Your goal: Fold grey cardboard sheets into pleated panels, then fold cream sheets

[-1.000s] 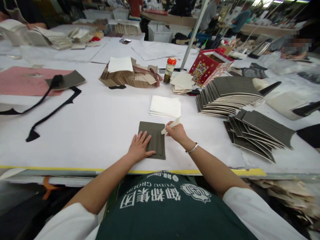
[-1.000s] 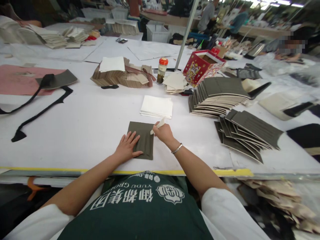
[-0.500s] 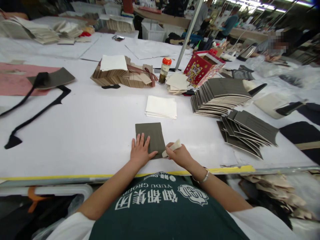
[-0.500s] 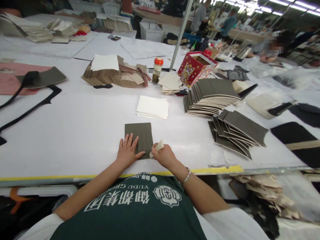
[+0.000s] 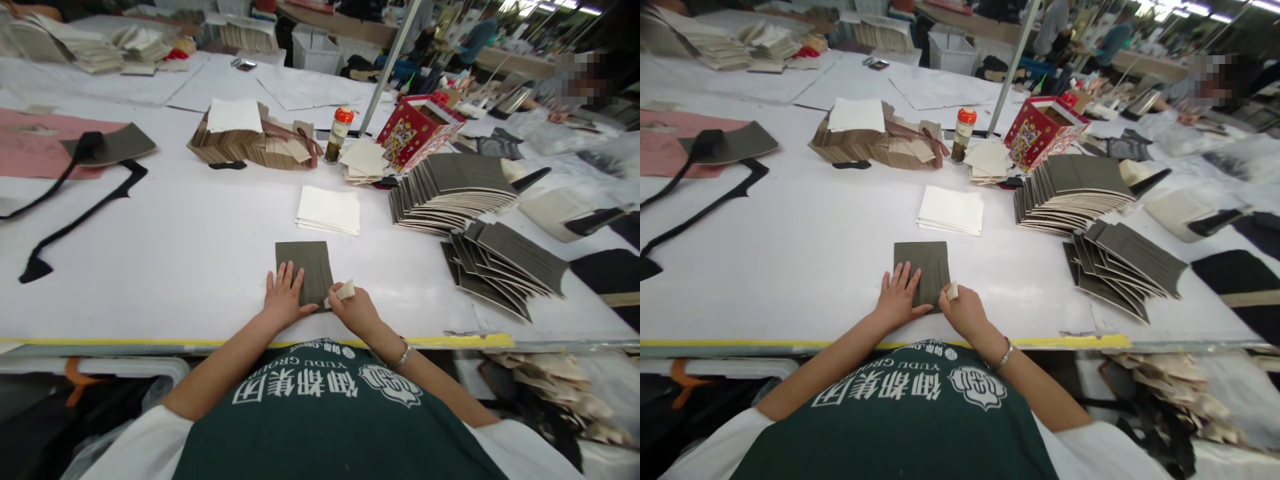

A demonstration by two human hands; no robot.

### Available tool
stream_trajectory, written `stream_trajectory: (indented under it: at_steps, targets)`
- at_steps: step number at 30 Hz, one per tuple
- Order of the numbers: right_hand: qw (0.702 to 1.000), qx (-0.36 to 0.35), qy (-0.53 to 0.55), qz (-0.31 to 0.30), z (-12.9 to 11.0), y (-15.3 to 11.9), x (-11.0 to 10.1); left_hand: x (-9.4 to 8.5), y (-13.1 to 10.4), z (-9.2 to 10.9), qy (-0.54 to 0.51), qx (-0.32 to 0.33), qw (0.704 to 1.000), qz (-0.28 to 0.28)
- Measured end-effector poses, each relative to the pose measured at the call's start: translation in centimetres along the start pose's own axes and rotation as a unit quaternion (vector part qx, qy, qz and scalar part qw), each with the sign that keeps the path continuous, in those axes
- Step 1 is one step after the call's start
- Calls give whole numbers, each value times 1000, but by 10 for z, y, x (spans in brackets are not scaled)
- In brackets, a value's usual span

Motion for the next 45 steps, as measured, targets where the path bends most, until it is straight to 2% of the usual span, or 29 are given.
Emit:
stream_trajectory:
  at_steps: [3, 5, 6, 8, 11, 13, 14, 19, 21, 24, 26, 28, 30, 32, 33, 35, 37, 39, 40, 42, 45]
  targets:
    - [999, 12, -17, 31, -4, 47, -8, -1, 0, -5, 3, 55, 998, -17]
    - [998, 33, -17, 45, -7, 74, -14, -2, 0, -8, 7, 61, 998, -13]
    - [998, 40, -12, 44, -8, 78, -15, -2, 0, -9, 8, 55, 998, -8]
    - [999, 39, 2, 21, -10, 66, -14, -2, -1, -10, 4, 43, 999, 2]
    - [998, 24, 42, -41, -9, 24, -4, 1, -1, -8, -6, 35, 999, 10]
    - [995, 17, 72, -63, -9, 13, 2, 1, -1, -7, -10, 34, 999, 15]
    - [995, 16, 77, -58, -9, 19, 3, 2, -1, -7, -11, 32, 999, 18]
    - [999, 30, 16, 38, -18, 84, -5, 3, -1, -5, -8, 18, 1000, 24]
    - [999, 20, -19, 40, -23, 79, -3, 3, -1, -3, -12, 14, 999, 26]
    - [999, -12, -36, -4, -25, 37, 6, 1, -2, -5, -21, 12, 999, 32]
    - [999, -12, -23, -25, -24, 20, 9, -1, -3, -9, -25, 30, 999, 25]
    - [1000, 0, -10, -13, -24, 30, 5, -2, -3, -12, -28, 73, 997, 5]
    - [1000, 13, 2, 12, -26, 58, -1, -2, -4, -16, -30, 116, 993, -14]
    - [999, 24, 20, 23, -28, 79, -4, -2, -5, -20, -29, 129, 991, -18]
    - [999, 26, 30, 17, -28, 81, -3, -2, -5, -22, -28, 127, 991, -17]
    - [998, 24, 57, -14, -27, 66, 1, -2, -5, -23, -30, 122, 992, -13]
    - [992, 19, 99, -74, -24, 39, 9, -1, -6, -23, -33, 116, 993, -9]
    - [982, 26, 151, -115, -22, 25, 15, -2, -6, -24, -33, 102, 994, -2]
    - [979, 29, 168, -112, -23, 28, 15, -2, -6, -25, -32, 95, 995, 2]
    - [983, 31, 166, -66, -28, 51, 10, -3, -7, -26, -30, 85, 996, 7]
    - [994, 30, 105, -2, -39, 84, 4, -3, -8, -26, -32, 74, 997, 10]
Point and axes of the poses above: each hand's wrist, its own y-axis towards the middle knuckle, its own x-axis out of the palm, z = x × y, the point moved 7 cm from there along y, towards the middle knuckle, and after that the axes turned 9 degrees about y, right-handed, at the moved point
